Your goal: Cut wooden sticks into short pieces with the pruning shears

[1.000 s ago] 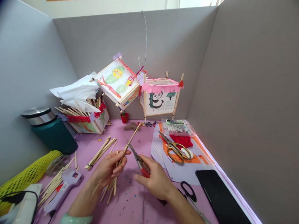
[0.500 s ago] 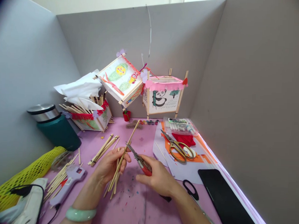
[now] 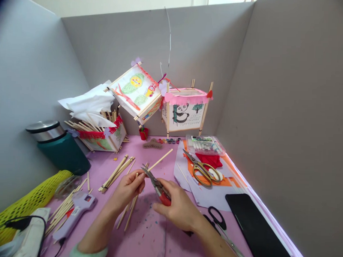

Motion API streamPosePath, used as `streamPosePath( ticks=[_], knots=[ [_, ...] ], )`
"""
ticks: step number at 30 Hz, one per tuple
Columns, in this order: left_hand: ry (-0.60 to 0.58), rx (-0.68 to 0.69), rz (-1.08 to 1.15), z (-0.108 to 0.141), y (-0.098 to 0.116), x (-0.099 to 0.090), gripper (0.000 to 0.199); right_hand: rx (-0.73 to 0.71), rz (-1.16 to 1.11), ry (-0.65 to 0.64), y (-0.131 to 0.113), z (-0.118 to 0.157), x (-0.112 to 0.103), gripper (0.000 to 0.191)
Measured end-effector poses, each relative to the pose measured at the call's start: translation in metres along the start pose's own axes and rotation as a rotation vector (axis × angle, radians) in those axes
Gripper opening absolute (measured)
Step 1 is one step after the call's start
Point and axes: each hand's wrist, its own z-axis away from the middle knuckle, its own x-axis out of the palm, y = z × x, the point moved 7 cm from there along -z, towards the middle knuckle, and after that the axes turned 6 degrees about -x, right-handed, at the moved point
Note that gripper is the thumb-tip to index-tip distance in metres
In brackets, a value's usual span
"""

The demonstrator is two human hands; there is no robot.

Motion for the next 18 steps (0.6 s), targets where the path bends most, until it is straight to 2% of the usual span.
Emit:
streamPosePath(
  ticks=[8, 18],
  knots=[
    [-0.006, 0.031, -0.152, 0.0003, -0.0017, 0.0018, 0.033, -0.018, 0.107, 0.052, -0.0002, -0.0005, -0.0007, 0.059],
    [-0.037, 0.037, -0.127, 0.0018, 0.0009, 0.0047, 0.033, -0.048, 0.188, 0.106, 0.0014, 0.0007, -0.0008, 0.052]
  ],
)
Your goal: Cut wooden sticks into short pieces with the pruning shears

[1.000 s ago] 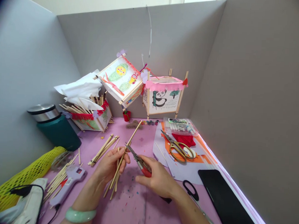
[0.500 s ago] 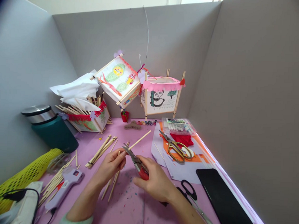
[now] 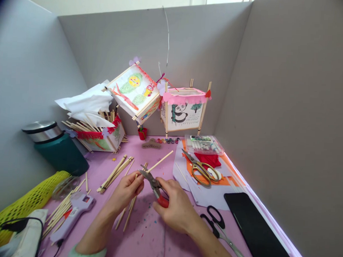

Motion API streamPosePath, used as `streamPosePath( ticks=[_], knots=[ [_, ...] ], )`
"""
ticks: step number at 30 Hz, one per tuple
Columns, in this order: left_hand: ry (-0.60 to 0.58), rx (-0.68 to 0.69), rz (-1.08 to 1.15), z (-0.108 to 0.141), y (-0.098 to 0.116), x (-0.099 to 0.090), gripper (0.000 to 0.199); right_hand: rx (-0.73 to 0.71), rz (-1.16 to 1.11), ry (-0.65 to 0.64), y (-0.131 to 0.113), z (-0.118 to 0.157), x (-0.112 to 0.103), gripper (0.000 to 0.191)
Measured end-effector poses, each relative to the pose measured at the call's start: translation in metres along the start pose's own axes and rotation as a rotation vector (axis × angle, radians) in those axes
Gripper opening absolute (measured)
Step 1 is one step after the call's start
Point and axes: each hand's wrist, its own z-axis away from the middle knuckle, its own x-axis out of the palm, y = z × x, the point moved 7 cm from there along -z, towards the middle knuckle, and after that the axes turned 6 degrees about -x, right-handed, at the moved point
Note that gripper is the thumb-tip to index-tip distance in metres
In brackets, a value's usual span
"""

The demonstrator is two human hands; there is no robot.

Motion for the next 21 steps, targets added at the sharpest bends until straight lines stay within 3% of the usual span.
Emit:
streamPosePath(
  ticks=[21],
  knots=[
    [0.094, 0.038, -0.066, -0.0009, 0.0022, -0.0047, 0.032, -0.087, 0.025, 0.032, 0.0013, -0.0078, 0.0006, 0.046]
  ],
)
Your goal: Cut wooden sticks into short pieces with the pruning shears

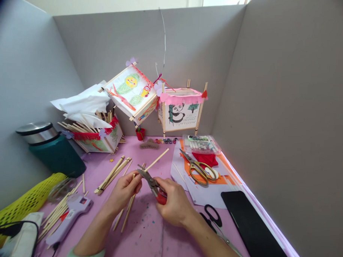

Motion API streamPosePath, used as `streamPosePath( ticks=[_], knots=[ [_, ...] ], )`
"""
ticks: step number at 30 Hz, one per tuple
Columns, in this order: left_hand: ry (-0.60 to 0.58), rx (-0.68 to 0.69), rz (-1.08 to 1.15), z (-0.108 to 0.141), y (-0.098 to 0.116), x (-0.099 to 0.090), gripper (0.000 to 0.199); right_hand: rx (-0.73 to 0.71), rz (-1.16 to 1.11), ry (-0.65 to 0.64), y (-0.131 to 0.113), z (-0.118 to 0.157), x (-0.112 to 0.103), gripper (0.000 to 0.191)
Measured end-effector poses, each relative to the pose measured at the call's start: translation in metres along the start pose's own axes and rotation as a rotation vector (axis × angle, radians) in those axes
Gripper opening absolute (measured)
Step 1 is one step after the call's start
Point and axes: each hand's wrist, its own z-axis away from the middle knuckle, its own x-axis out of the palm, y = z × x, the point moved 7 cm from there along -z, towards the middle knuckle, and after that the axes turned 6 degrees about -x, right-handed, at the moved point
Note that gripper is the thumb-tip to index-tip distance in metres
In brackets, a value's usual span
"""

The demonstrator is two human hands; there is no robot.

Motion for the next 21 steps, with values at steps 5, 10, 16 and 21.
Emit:
streamPosePath(
  ticks=[5, 10, 16, 21],
  knots=[
    [0.000, -0.001, -0.030, 0.003, 0.007, 0.002, 0.033, 0.198, -0.189, 0.117, 0.026, 0.003, 0.002, 0.042],
    [-0.009, -0.058, 0.104, 0.004, 0.011, 0.000, 0.035, 0.181, -0.202, 0.085, 0.026, 0.005, 0.004, 0.047],
    [-0.008, -0.117, 0.253, 0.004, 0.010, -0.001, 0.038, 0.215, -0.301, 0.068, 0.027, 0.004, 0.005, 0.047],
    [0.031, -0.093, 0.201, 0.003, 0.008, -0.004, 0.034, 0.212, -0.352, 0.049, 0.026, 0.006, 0.003, 0.047]
  ],
)
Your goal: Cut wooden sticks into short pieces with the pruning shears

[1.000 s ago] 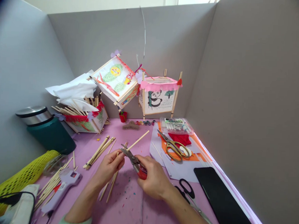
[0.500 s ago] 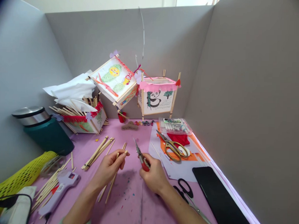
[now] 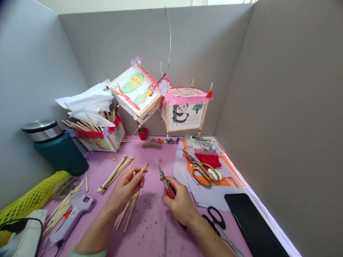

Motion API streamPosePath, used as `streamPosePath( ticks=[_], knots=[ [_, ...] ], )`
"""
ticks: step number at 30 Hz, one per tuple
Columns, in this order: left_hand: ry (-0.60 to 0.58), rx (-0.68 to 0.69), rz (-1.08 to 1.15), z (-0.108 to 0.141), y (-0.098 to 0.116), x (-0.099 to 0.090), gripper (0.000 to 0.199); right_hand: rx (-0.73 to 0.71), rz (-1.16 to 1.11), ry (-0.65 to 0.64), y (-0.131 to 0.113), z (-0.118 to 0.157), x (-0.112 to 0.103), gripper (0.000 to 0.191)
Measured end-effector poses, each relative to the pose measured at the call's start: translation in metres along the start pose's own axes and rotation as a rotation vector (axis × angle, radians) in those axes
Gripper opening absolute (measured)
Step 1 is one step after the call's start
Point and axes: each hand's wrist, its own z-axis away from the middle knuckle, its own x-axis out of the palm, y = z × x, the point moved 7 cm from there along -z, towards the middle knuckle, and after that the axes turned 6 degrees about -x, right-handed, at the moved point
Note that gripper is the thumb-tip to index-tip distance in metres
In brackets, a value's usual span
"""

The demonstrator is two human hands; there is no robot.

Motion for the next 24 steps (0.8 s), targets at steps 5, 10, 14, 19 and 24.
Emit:
streamPosePath(
  ticks=[5, 10, 14, 19, 24],
  knots=[
    [-0.017, 0.006, 0.032, 0.002, 0.001, 0.001, 0.033, -0.161, 0.186, 0.035, -0.021, 0.005, -0.005, 0.056],
    [-0.008, 0.053, -0.023, 0.004, 0.004, 0.001, 0.034, -0.271, 0.444, 0.032, -0.030, 0.008, -0.002, 0.069],
    [0.030, 0.139, -0.109, 0.004, 0.006, -0.002, 0.030, -0.276, 0.540, 0.010, -0.024, 0.008, 0.001, 0.072],
    [0.041, 0.151, -0.169, 0.002, 0.003, -0.004, 0.029, -0.287, 0.585, 0.007, -0.026, 0.008, 0.001, 0.072],
    [0.034, 0.170, -0.206, 0.002, 0.003, -0.004, 0.029, -0.276, 0.607, -0.003, -0.027, 0.009, 0.001, 0.071]
  ],
)
